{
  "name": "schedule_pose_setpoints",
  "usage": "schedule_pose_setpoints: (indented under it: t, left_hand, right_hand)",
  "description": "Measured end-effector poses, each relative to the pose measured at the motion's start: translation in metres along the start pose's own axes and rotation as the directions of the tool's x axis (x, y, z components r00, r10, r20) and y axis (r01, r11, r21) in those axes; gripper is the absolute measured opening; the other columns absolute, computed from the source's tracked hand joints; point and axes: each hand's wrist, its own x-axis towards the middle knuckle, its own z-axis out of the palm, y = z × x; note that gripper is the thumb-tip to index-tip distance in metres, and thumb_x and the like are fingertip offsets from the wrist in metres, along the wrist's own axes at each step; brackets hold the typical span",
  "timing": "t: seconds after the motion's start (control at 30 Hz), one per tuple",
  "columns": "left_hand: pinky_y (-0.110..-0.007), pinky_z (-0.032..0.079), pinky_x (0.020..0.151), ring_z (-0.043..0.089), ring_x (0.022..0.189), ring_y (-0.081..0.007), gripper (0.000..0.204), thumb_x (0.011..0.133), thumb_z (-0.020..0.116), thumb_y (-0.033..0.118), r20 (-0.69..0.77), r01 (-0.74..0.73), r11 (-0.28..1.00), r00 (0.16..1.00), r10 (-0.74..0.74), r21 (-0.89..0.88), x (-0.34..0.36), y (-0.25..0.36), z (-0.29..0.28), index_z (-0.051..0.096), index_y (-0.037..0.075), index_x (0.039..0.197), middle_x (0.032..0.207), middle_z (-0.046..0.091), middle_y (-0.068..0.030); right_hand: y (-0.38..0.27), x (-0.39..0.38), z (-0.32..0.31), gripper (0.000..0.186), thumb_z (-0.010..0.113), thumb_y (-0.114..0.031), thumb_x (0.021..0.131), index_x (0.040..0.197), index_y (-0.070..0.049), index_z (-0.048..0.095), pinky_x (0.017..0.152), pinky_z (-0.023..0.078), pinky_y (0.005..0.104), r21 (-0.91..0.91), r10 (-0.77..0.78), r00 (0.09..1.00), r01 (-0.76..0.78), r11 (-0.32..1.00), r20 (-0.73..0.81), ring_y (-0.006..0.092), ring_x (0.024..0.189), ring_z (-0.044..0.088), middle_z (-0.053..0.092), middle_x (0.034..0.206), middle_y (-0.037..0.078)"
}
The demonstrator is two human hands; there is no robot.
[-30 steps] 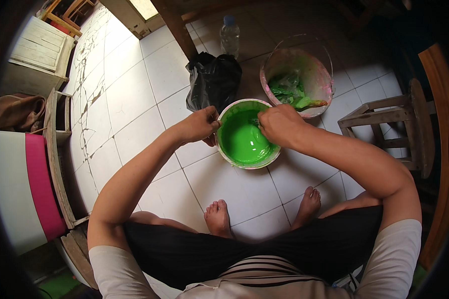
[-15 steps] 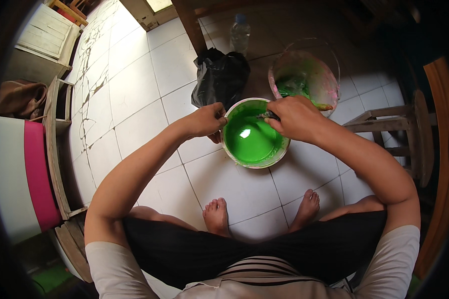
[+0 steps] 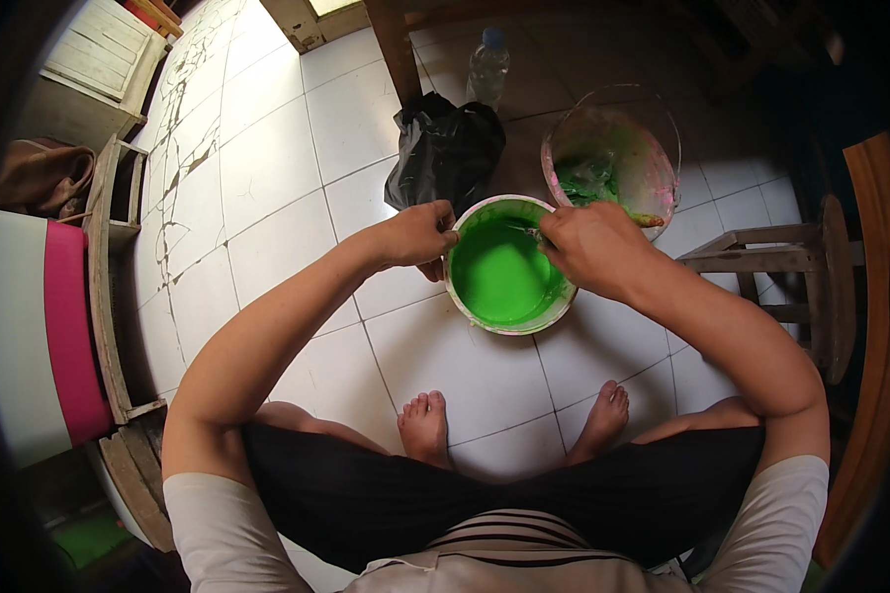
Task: The person empties a bag of green pigment into a bucket and mixes it with a liquid using a brush.
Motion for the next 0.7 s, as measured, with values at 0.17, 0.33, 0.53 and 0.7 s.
schedule_pose_setpoints:
  t: [0.17,0.33,0.53,0.7]
  left_hand:
    - [-0.034,0.064,0.073,0.072,0.081,-0.0226,0.022,0.103,0.048,0.016,-0.006,-0.011,1.000,1.000,0.011,-0.010,-0.001,0.001,0.001,0.048,-0.005,0.112,0.100,0.061,-0.0153]
    - [-0.034,0.064,0.073,0.072,0.080,-0.0229,0.023,0.102,0.048,0.016,-0.005,-0.001,1.000,1.000,0.001,-0.021,0.001,0.000,0.001,0.047,-0.004,0.112,0.100,0.062,-0.0158]
    - [-0.034,0.064,0.073,0.072,0.080,-0.0225,0.021,0.102,0.048,0.016,-0.006,-0.011,1.000,1.000,0.011,-0.022,0.003,-0.004,0.000,0.048,-0.004,0.111,0.099,0.062,-0.0152]
    - [-0.034,0.064,0.073,0.071,0.080,-0.0221,0.021,0.102,0.048,0.016,-0.007,-0.006,1.000,1.000,0.006,-0.015,0.001,0.000,0.001,0.048,-0.003,0.110,0.099,0.062,-0.0148]
  right_hand:
    - [0.000,-0.001,0.003,0.020,0.067,-0.021,0.086,0.088,0.000,0.065,0.071,0.055,0.0464,0.008,0.024,1.000,-0.024,1.000,0.001,0.0363,0.076,0.068,0.070,0.087,0.017]
    - [0.004,0.000,0.006,0.021,0.068,-0.021,0.084,0.085,-0.001,0.066,0.071,0.055,0.0473,0.067,0.082,0.996,-0.080,0.995,-0.021,0.0382,0.074,0.068,0.069,0.081,0.019]
    - [-0.006,-0.003,0.019,0.027,0.066,-0.026,0.085,0.089,0.001,0.070,0.074,0.056,0.0459,0.072,0.123,0.977,-0.137,0.988,0.176,0.0359,0.079,0.070,0.070,0.081,0.019]
    - [-0.004,-0.002,0.012,0.034,0.067,-0.032,0.087,0.089,0.002,0.070,0.080,0.054,0.0464,0.261,0.221,0.947,-0.280,0.924,0.235,0.0368,0.084,0.069,0.069,0.082,0.022]
